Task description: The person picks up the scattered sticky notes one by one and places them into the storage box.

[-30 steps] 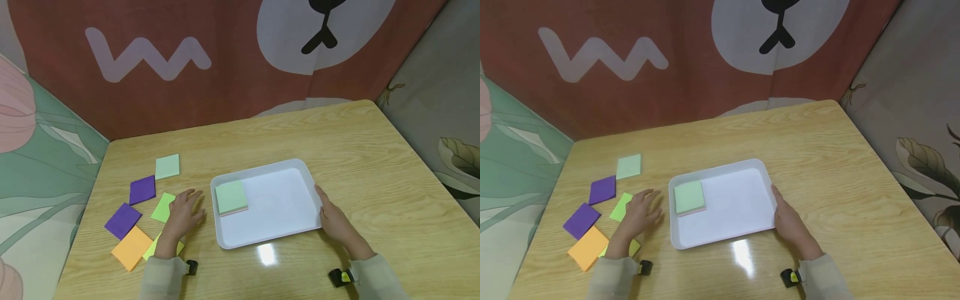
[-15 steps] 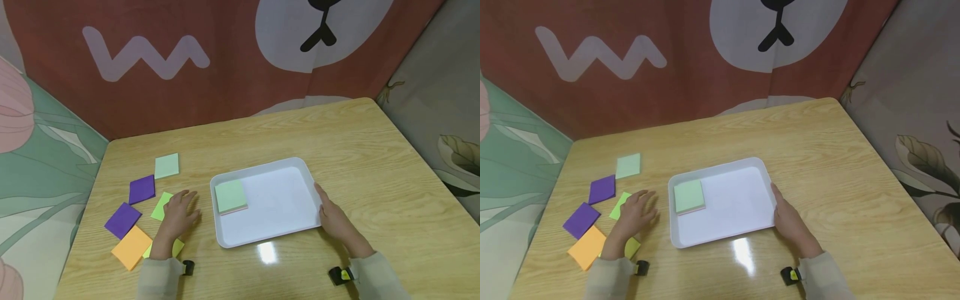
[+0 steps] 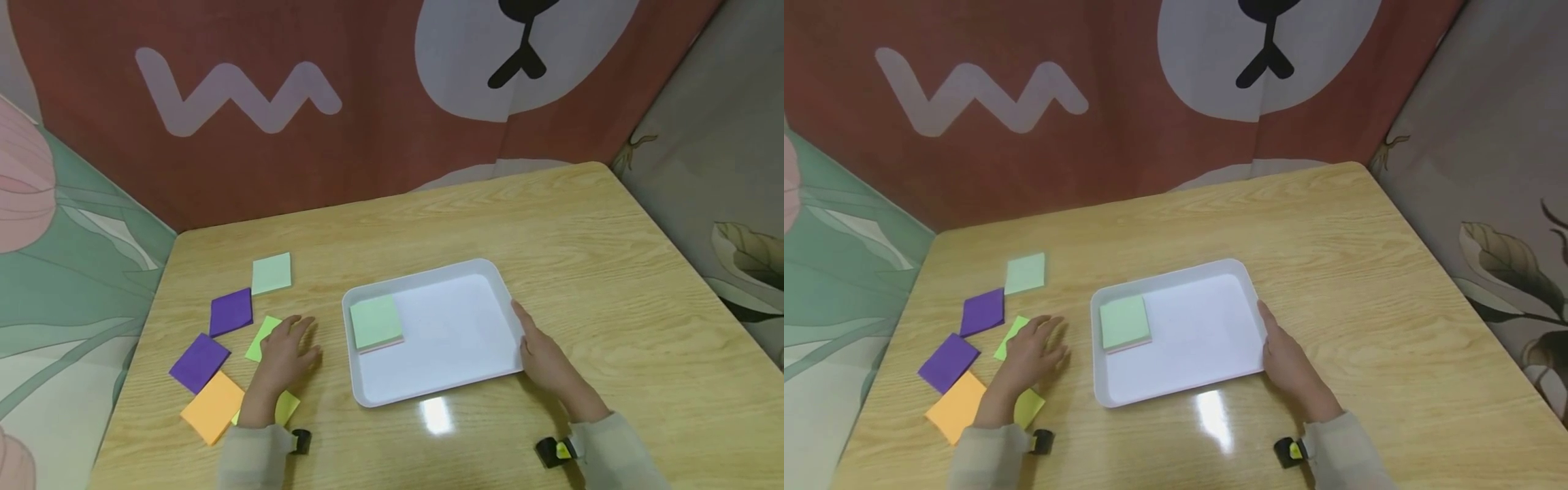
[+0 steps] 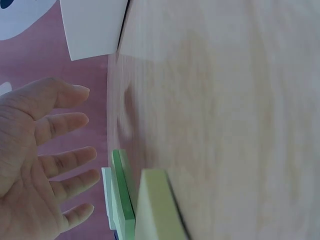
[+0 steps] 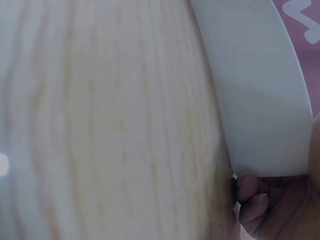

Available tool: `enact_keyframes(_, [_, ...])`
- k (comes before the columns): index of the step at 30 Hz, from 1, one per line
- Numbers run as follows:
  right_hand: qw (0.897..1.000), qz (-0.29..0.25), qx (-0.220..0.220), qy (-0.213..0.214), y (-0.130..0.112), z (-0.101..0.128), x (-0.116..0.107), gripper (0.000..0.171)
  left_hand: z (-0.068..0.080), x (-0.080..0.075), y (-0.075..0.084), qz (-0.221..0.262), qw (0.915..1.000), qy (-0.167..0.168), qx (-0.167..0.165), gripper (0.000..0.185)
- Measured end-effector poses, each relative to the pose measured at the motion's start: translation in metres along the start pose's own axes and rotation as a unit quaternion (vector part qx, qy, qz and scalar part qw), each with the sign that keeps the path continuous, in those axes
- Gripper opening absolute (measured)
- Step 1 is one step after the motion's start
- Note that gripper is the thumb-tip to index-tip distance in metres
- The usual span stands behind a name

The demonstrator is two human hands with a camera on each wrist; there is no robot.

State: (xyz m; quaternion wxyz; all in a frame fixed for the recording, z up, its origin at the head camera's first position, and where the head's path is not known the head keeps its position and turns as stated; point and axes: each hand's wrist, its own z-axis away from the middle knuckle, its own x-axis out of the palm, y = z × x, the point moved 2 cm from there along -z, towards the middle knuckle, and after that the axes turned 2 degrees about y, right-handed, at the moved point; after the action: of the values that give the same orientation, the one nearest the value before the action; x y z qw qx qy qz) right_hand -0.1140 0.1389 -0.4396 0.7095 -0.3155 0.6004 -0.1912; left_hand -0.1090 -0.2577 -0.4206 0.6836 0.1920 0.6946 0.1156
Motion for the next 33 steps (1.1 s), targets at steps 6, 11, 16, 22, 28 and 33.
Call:
enact_keyframes(6, [1.000, 0.001, 0.004, -0.002, 0.000, 0.000, 0.001, 0.055, 0.001, -0.002, -0.005, -0.005, 1.0000, 0.001, 0.003, 0.050])
enact_keyframes(11, [1.000, 0.002, 0.005, -0.003, 0.001, -0.001, 0.001, 0.056, 0.001, -0.002, -0.008, -0.007, 1.0000, -0.001, -0.005, 0.050])
enact_keyframes(16, [1.000, 0.003, 0.007, -0.001, 0.001, -0.001, 0.001, 0.056, 0.000, -0.001, -0.013, -0.009, 0.9999, -0.001, -0.011, 0.050])
enact_keyframes(22, [1.000, 0.002, 0.009, -0.002, 0.001, 0.000, 0.001, 0.056, -0.002, -0.002, -0.017, -0.007, 0.9998, -0.011, -0.015, 0.050])
enact_keyframes(28, [1.000, 0.000, 0.010, -0.004, 0.000, -0.001, 0.001, 0.057, -0.004, -0.005, -0.021, -0.019, 0.9995, -0.017, -0.021, 0.047])
enact_keyframes(33, [1.000, -0.001, 0.006, -0.001, -0.001, -0.001, 0.001, 0.056, -0.005, -0.008, -0.023, -0.021, 0.9992, -0.019, -0.030, 0.047])
